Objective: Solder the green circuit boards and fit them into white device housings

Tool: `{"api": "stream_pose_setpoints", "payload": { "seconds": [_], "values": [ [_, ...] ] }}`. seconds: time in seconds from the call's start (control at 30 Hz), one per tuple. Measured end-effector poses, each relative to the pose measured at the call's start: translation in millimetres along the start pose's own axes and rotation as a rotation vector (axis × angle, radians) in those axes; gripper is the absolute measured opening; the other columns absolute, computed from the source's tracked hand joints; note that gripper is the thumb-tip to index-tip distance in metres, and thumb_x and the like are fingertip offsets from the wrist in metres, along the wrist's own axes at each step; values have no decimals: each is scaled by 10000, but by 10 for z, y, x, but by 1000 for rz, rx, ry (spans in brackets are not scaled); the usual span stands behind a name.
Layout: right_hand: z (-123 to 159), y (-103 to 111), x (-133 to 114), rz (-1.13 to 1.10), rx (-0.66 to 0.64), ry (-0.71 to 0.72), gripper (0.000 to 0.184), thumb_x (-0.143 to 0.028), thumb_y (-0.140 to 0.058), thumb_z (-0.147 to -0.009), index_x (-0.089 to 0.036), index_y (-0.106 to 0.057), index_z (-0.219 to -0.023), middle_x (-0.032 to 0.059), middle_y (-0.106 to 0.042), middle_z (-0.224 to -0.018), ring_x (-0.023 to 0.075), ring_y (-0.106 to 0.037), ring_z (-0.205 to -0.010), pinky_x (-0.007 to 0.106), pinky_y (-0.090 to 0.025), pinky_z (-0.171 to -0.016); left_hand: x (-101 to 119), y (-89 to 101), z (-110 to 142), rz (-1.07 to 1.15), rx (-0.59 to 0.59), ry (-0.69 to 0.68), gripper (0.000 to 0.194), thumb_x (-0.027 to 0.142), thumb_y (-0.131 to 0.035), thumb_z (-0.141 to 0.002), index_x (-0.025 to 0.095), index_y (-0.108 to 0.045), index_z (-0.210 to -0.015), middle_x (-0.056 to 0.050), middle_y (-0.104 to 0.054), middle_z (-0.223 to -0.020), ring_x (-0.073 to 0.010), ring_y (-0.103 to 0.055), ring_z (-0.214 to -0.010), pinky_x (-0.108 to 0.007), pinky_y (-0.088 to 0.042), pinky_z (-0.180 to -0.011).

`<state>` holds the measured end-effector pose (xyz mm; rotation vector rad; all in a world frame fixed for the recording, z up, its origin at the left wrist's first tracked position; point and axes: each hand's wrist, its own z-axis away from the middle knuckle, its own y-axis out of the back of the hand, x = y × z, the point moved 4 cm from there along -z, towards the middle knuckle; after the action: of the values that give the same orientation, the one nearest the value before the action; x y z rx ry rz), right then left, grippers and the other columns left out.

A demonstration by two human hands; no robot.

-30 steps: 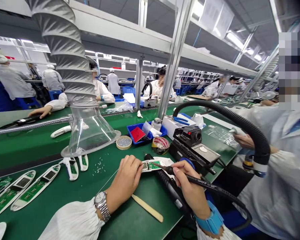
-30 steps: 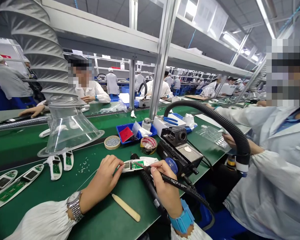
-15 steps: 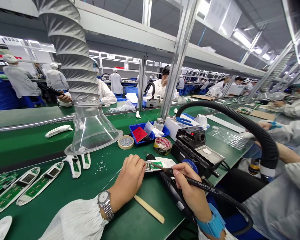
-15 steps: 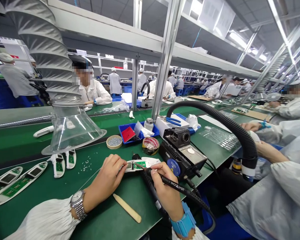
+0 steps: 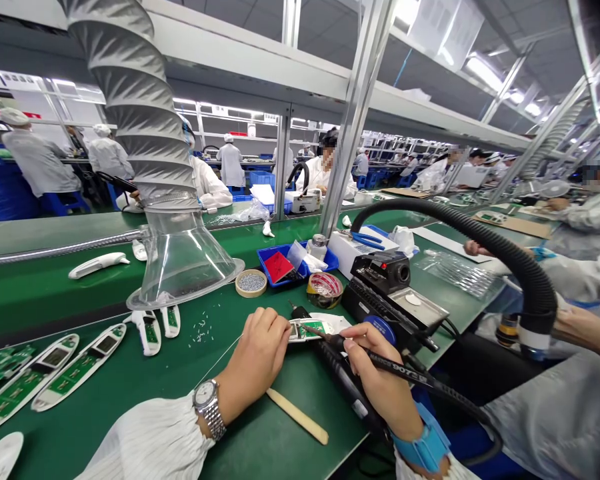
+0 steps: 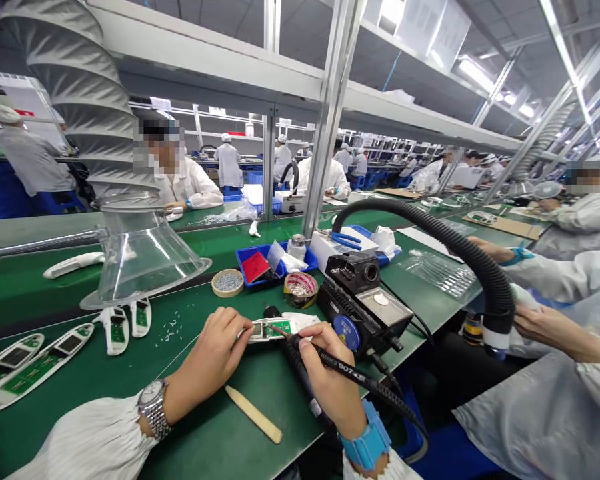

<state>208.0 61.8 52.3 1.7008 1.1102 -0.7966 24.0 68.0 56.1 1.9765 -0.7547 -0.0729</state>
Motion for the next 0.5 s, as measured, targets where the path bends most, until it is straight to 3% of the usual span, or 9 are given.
{"api": "stream_pose_setpoints", "payload": {
  "seconds": [0.2,0.5],
  "values": [
    [12,11,24,-3,8,14,179,-370,-474,-823,-200,-527,-810,-59,-423,-466,109,-395,-410,232,-295,-419,5,20,0,1,13,-10,172,152,-347,-905,166,-502,-832,-48,-507,-828,-186,-421,-755,-339,-393,-687],
    [-1,5,-8,1,-15,23,153,-341,-480,-812,-194,-521,-793,-55,-443,-486,107,-415,-435,226,-326,-434,-11,-4,-9,38,17,5,142,159,-374,-903,161,-496,-831,-47,-497,-834,-188,-425,-768,-341,-400,-701]
  ]
}}
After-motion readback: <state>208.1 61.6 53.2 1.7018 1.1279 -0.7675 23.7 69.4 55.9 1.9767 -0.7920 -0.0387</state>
